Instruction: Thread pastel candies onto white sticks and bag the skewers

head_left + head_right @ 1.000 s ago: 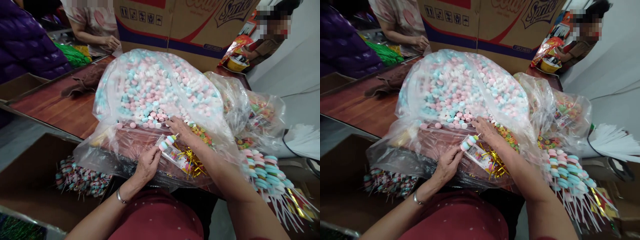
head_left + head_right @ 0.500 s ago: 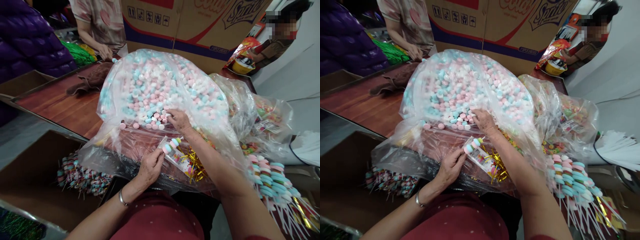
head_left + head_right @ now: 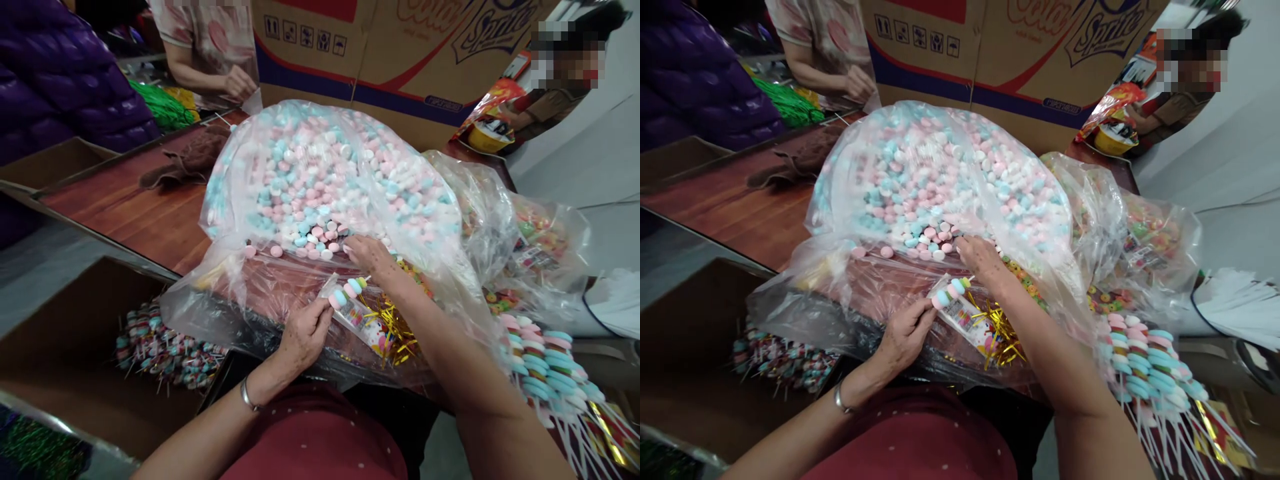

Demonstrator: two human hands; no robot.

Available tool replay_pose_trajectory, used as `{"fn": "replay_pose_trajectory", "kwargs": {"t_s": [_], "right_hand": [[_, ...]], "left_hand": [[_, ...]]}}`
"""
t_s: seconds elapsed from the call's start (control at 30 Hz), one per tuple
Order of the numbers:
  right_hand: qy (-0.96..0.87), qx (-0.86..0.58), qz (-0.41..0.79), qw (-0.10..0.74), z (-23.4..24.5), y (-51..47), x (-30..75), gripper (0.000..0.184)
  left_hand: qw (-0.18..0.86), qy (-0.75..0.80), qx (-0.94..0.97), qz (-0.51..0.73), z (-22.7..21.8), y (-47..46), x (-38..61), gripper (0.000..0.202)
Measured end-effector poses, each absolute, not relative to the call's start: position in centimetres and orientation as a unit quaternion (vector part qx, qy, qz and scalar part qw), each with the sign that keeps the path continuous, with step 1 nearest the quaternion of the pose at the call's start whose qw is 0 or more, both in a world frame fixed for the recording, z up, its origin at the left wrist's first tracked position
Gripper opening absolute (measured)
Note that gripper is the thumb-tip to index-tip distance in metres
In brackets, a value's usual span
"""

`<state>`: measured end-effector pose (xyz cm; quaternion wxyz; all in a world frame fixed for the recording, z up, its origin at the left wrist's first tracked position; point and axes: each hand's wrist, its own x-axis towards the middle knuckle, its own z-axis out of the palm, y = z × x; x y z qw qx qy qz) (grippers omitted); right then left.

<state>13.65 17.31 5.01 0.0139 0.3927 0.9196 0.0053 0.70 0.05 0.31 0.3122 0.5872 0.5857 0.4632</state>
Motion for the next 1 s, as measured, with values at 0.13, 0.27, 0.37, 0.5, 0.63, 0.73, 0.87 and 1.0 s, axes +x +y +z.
{"fn": "replay_pose_trajectory", "kwargs": {"t_s": [0.13,0.27,0.37,0.5,0.63,0.73,0.87,1.0], "right_hand": [[0.936,0.350,-0.041,-0.022,5.0,15.5,16.5,0.025],[0.905,0.374,-0.170,-0.108,5.4,15.1,17.9,0.017],[0.819,0.493,-0.229,-0.187,5.7,15.6,18.3,0.015],[0.764,0.496,-0.350,-0.218,5.7,15.9,18.5,0.015],[0.778,0.449,-0.379,-0.223,5.2,15.5,18.6,0.026],[0.823,0.448,-0.259,-0.235,4.7,15.1,18.7,0.038],[0.886,0.379,-0.146,-0.222,3.9,14.8,18.4,0.030],[0.926,0.310,-0.098,-0.194,2.8,15.1,17.9,0.023]], "left_hand": [[0.302,0.583,0.588,0.472,0.3,0.0,0.7,0.024],[0.305,0.579,0.581,0.485,0.4,0.1,0.5,0.023],[0.320,0.579,0.567,0.490,0.6,0.1,0.4,0.021],[0.337,0.591,0.547,0.488,0.8,0.1,0.3,0.020],[0.345,0.588,0.541,0.493,0.8,0.2,0.2,0.021],[0.340,0.588,0.539,0.498,0.7,0.2,0.2,0.020],[0.338,0.589,0.533,0.504,0.4,0.1,0.2,0.021],[0.341,0.587,0.534,0.504,0.4,0.1,0.2,0.021]]}}
